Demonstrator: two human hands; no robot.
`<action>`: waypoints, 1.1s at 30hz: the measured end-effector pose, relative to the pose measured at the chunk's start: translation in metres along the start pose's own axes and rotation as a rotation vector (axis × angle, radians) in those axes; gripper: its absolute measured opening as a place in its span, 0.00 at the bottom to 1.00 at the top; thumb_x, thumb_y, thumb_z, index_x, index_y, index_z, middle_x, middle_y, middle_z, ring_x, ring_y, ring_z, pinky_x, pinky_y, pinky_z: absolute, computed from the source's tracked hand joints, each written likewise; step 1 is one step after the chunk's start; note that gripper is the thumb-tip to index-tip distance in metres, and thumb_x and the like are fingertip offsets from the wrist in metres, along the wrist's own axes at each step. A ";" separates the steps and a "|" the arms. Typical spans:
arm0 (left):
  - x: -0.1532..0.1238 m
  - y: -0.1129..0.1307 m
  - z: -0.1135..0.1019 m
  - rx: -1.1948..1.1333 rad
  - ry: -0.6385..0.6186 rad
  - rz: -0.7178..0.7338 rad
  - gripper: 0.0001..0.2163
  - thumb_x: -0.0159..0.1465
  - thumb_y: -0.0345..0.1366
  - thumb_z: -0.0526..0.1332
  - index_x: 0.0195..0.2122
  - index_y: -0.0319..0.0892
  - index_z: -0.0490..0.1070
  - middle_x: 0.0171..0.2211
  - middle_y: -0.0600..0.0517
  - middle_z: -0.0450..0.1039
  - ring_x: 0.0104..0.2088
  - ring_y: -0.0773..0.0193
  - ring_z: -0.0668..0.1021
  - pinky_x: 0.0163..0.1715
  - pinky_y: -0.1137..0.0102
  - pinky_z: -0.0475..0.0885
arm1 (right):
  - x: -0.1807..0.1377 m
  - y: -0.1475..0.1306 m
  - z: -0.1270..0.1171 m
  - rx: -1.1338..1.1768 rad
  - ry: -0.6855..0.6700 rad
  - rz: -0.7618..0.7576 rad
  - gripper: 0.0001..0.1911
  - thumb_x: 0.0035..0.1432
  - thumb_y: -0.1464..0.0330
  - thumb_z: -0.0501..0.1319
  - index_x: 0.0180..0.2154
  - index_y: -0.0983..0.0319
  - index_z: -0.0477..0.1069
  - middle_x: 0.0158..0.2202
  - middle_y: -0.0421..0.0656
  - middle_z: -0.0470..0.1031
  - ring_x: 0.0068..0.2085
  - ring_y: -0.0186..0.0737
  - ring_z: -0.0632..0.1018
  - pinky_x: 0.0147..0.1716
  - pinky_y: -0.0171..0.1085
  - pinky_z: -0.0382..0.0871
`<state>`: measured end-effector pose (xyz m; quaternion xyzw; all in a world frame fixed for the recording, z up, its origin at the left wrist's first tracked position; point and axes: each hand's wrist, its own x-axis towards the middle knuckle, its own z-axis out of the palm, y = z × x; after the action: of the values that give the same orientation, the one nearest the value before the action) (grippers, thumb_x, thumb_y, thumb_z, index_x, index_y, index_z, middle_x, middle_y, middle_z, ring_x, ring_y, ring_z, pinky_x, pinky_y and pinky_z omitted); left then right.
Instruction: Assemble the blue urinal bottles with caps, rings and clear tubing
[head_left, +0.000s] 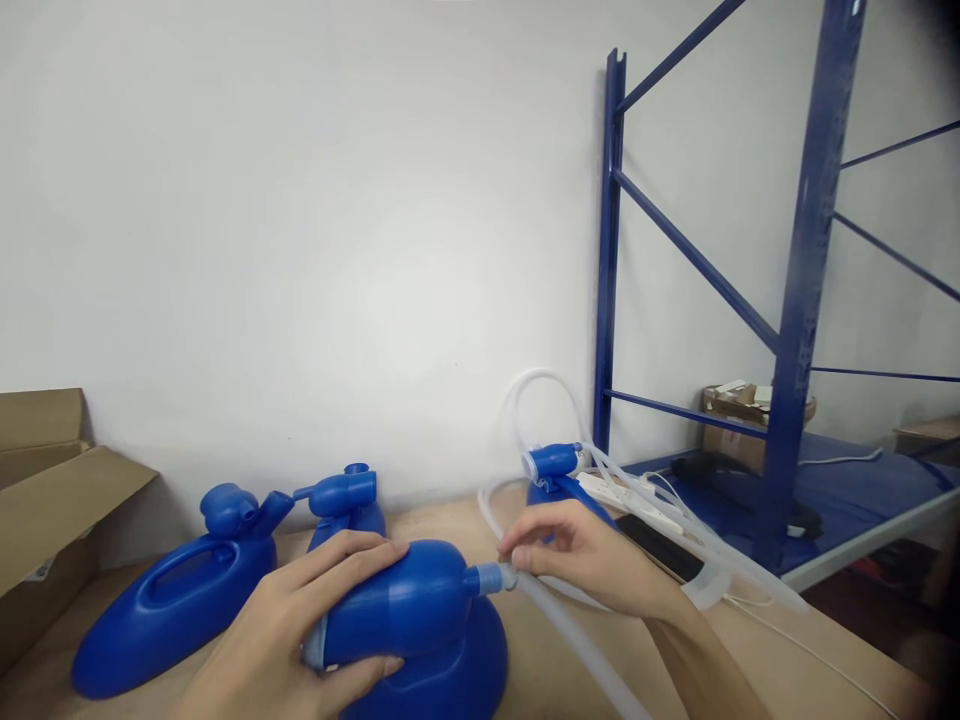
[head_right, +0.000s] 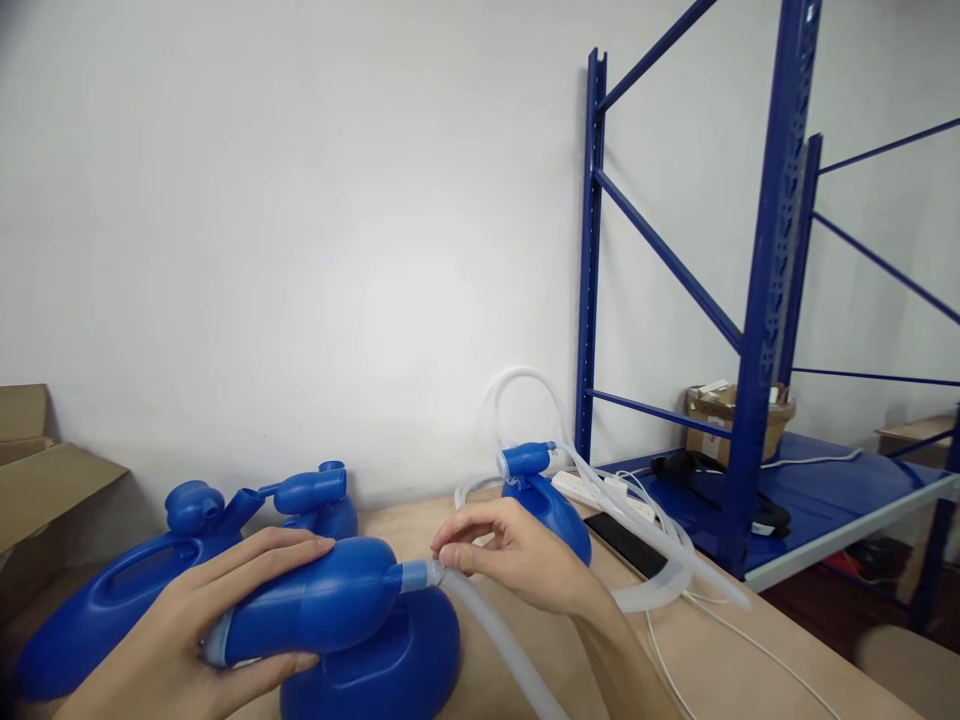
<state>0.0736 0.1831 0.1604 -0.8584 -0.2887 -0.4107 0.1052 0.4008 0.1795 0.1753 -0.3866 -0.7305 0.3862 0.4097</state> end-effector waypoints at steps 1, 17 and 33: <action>-0.002 0.001 0.001 -0.008 0.002 -0.037 0.27 0.59 0.54 0.74 0.58 0.58 0.76 0.54 0.55 0.81 0.52 0.54 0.84 0.48 0.74 0.81 | 0.000 0.000 -0.001 0.024 -0.018 0.021 0.21 0.60 0.52 0.71 0.40 0.64 0.83 0.38 0.46 0.82 0.41 0.40 0.81 0.41 0.35 0.77; 0.000 0.000 -0.002 -0.002 -0.017 -0.089 0.25 0.60 0.57 0.72 0.58 0.60 0.76 0.55 0.55 0.80 0.52 0.54 0.84 0.52 0.72 0.80 | 0.011 0.015 0.004 0.273 -0.096 0.058 0.20 0.58 0.54 0.73 0.35 0.66 0.84 0.33 0.47 0.84 0.36 0.36 0.83 0.39 0.31 0.76; -0.004 -0.004 0.017 -0.060 -0.082 -0.153 0.29 0.57 0.55 0.74 0.59 0.59 0.76 0.53 0.54 0.82 0.51 0.52 0.85 0.47 0.68 0.83 | 0.004 0.002 0.030 -0.183 0.299 -0.338 0.10 0.63 0.61 0.70 0.42 0.59 0.86 0.36 0.46 0.85 0.38 0.43 0.85 0.41 0.36 0.80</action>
<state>0.0799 0.1919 0.1459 -0.8527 -0.3452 -0.3906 0.0356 0.3730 0.1766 0.1644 -0.3472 -0.7479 0.1831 0.5353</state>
